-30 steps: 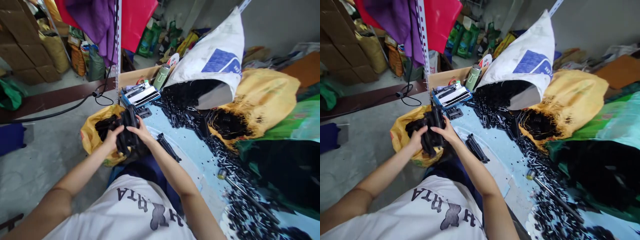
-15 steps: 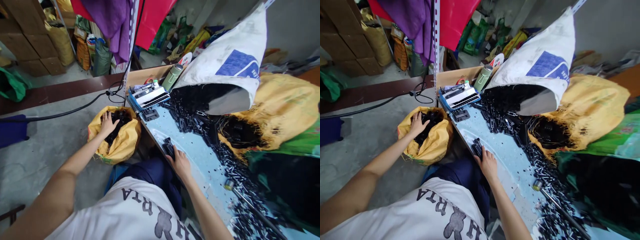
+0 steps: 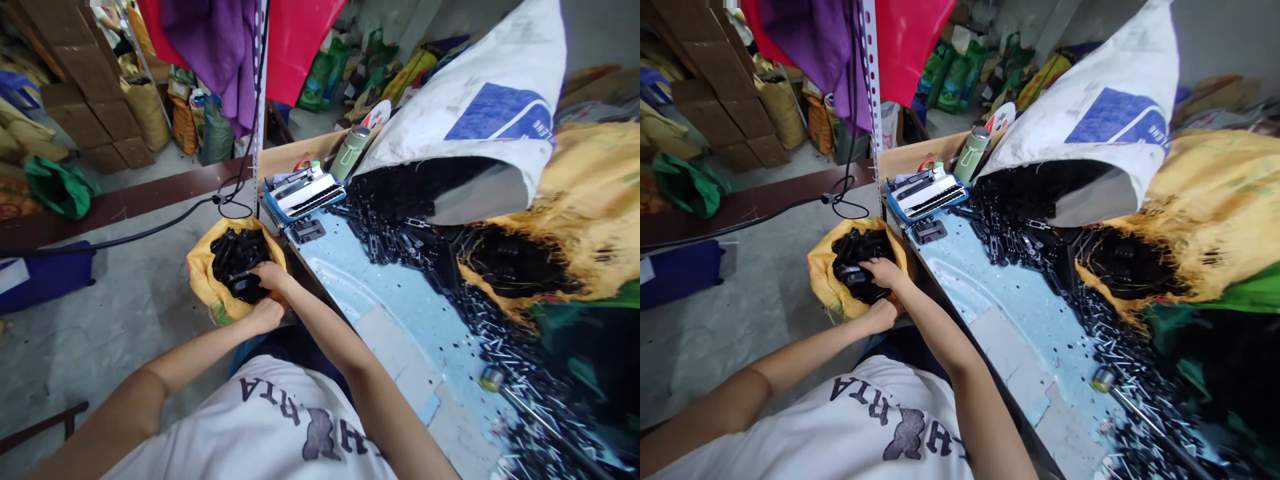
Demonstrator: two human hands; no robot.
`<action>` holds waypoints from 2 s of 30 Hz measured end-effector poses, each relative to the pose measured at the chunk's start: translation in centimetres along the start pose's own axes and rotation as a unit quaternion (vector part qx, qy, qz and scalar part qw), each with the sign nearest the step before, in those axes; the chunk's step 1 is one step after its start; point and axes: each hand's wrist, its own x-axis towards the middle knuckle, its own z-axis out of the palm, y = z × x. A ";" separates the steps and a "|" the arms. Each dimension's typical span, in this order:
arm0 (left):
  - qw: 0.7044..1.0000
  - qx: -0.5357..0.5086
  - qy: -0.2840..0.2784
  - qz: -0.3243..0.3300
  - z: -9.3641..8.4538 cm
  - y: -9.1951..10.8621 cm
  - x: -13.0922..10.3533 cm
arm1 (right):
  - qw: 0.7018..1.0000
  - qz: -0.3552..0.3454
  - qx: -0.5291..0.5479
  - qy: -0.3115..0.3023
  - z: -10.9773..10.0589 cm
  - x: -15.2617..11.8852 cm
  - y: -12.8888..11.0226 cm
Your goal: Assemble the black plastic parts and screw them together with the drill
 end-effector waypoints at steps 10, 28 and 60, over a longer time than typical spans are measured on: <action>0.986 0.073 -0.003 0.152 1.0 2.8 1.3 | 0.981 0.095 0.108 0.132 0.9 -14.1 3.8; 0.989 0.119 0.080 -0.038 8.2 21.3 39.6 | 0.738 0.406 0.001 0.539 8.3 -37.8 2.2; 0.984 0.021 0.085 0.155 11.5 21.5 26.2 | 0.722 0.544 -0.054 0.425 -8.5 -37.1 25.4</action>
